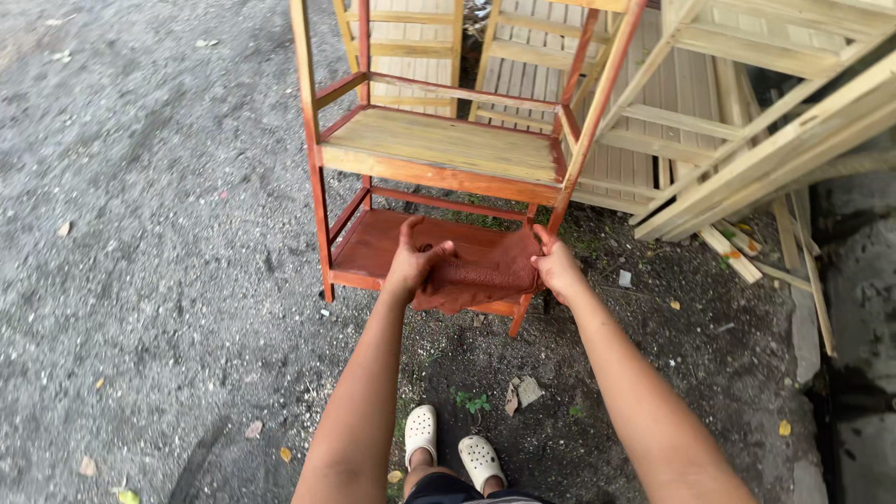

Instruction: The person kneels on the ground and wipes red wood stain onto wooden furniture frames using a cloth, working over the shelf boards, edges and legs. They reload the cloth with stain from a bowl and continue coating a second unfinished frame.

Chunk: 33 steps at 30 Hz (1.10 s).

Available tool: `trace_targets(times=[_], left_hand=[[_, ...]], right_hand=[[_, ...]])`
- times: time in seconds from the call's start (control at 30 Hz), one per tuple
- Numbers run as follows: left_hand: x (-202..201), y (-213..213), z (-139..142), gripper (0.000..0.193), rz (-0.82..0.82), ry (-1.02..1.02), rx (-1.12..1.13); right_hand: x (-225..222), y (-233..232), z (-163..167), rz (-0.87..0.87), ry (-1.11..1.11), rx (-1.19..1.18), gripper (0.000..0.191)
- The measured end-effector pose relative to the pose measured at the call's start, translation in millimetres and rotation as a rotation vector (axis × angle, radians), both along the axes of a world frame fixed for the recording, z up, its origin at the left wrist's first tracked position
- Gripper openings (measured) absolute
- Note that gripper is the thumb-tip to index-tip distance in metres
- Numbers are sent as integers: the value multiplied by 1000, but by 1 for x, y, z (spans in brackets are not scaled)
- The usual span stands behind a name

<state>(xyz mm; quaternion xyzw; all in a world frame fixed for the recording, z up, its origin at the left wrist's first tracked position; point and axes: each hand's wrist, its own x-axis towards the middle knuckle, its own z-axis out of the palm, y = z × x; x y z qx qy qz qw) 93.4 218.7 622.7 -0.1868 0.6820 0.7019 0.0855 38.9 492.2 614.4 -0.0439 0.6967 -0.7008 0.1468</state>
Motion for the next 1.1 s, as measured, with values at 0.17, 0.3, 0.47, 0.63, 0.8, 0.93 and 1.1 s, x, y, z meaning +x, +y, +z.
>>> trace_targets(times=[0.17, 0.3, 0.47, 0.63, 0.8, 0.93, 1.1], left_hand=[[-29, 14, -16, 77, -763, 323, -793], [-32, 35, -45, 29, -655, 267, -1394], [-40, 7, -32, 45, -660, 166, -1146], [-43, -69, -13, 68, -702, 80, -308], [-31, -93, -48, 94, -532, 220, 872], [-18, -43, -94, 119, -302, 155, 1275], [-37, 27, -126, 107, -259, 78, 1296]], right_hand=[[11, -13, 30, 239, 117, 1019, 79], [29, -31, 38, 532, 179, 1612, 87], [24, -31, 5, 278, 396, 1591, 49], [-4, -27, -10, 152, 404, 804, 40], [-25, -44, -17, 101, -257, 222, 29], [-49, -71, -27, -40, -137, -260, 27], [-72, -56, -31, -209, -365, -258, 25]])
